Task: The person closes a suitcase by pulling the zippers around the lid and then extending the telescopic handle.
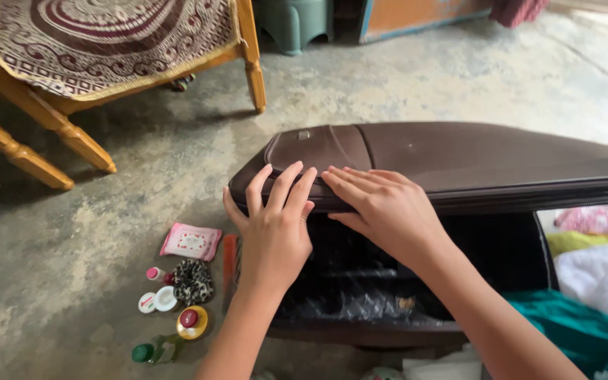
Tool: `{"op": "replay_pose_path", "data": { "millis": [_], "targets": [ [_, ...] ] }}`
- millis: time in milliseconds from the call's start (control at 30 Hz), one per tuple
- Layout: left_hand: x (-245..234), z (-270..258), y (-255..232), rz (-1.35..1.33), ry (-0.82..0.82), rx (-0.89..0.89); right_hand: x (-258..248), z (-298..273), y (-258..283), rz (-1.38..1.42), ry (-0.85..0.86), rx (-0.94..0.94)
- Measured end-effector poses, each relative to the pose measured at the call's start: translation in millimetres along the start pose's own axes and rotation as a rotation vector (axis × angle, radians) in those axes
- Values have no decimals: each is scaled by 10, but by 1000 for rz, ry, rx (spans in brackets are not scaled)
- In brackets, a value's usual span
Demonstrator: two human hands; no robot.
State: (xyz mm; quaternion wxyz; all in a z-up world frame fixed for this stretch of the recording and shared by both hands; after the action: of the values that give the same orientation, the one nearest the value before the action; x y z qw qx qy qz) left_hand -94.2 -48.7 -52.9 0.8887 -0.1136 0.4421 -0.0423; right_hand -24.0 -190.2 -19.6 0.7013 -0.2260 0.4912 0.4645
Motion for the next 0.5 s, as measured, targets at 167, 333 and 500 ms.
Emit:
{"op": "replay_pose_path", "data": {
  "millis": [167, 333, 500],
  "targets": [
    [-19, -185, 44, -26, 20, 19, 85, -91, 176, 10, 3, 35],
    [50, -386, 64, -35, 31, 7, 203, -227, 265, -3, 48, 45],
    [74, -459, 72, -33, 10, -6, 238, -274, 275, -12, 46, 22]
  ]
}}
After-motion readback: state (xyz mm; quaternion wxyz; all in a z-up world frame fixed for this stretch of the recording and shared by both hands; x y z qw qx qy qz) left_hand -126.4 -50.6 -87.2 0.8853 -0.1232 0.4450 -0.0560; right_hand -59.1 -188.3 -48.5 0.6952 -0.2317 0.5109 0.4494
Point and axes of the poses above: each hand's wrist, its own z-axis towards the middle knuckle, its own x-axis out of the palm, y = z × x, the point moved 5 cm from there along z, towards the middle knuckle, and after that the axes turned 5 degrees about z, right-handed, at the moved point
